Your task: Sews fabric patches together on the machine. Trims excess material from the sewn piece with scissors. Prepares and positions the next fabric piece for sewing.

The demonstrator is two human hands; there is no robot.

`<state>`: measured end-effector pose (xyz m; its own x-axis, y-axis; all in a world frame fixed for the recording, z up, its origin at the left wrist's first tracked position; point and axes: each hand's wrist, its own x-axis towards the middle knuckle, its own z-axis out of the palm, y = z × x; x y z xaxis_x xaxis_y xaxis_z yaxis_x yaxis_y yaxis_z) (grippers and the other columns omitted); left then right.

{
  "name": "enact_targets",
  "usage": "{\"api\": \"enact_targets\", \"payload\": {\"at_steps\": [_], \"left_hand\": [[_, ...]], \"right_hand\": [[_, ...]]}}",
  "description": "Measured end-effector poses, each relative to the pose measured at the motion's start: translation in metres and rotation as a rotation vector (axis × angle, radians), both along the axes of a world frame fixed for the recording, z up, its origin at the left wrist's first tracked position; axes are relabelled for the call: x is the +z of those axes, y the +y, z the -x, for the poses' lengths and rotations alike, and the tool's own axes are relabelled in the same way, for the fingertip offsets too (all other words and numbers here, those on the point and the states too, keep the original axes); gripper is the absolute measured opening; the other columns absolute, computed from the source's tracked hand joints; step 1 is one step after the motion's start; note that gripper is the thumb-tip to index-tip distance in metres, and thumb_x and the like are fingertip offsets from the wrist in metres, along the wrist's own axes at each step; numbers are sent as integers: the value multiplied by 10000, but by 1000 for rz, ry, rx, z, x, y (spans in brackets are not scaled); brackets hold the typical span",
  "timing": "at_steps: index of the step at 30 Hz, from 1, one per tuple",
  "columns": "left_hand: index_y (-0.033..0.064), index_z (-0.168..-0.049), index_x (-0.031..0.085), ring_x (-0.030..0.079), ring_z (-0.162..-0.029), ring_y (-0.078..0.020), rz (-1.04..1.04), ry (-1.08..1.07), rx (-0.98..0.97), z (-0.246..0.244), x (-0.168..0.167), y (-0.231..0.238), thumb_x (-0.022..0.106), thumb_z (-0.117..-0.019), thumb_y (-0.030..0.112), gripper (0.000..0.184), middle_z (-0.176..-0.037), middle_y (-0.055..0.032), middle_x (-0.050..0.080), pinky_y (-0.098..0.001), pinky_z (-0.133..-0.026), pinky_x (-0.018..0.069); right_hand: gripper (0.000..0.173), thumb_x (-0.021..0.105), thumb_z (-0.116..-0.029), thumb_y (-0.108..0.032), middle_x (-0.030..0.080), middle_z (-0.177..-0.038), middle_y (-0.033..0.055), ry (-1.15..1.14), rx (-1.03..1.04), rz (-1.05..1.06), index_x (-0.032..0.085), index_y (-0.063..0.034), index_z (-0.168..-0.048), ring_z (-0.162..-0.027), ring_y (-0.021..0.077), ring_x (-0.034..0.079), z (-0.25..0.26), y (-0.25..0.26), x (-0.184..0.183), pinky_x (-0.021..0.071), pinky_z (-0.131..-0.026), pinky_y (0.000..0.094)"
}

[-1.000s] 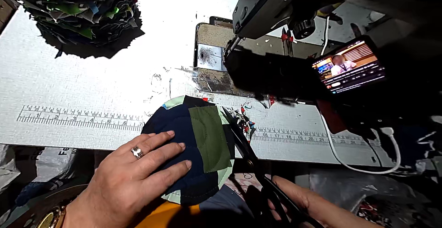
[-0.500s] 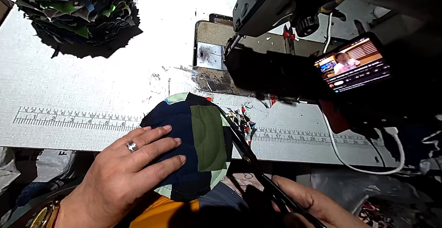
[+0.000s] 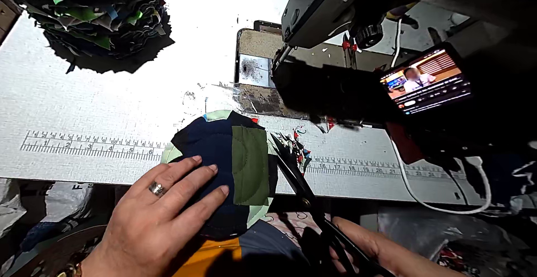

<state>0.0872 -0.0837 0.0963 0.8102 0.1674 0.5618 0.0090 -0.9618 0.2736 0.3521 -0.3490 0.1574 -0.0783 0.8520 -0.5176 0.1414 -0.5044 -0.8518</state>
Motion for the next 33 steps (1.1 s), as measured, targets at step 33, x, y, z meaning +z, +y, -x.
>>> {"api": "enact_targets", "payload": {"at_steps": [33], "left_hand": [[242, -1285, 665, 562, -1341, -253, -41, 43, -43, -3, -3, -10, 497, -1052, 155, 300, -1354, -52, 674, -452, -1068, 449]], "right_hand": [[606, 593, -920, -679, 581, -887, 1, -30, 22, -8, 541, -93, -1065, -773, 67, 582, -1, 6, 1, 486, -643, 251]]}}
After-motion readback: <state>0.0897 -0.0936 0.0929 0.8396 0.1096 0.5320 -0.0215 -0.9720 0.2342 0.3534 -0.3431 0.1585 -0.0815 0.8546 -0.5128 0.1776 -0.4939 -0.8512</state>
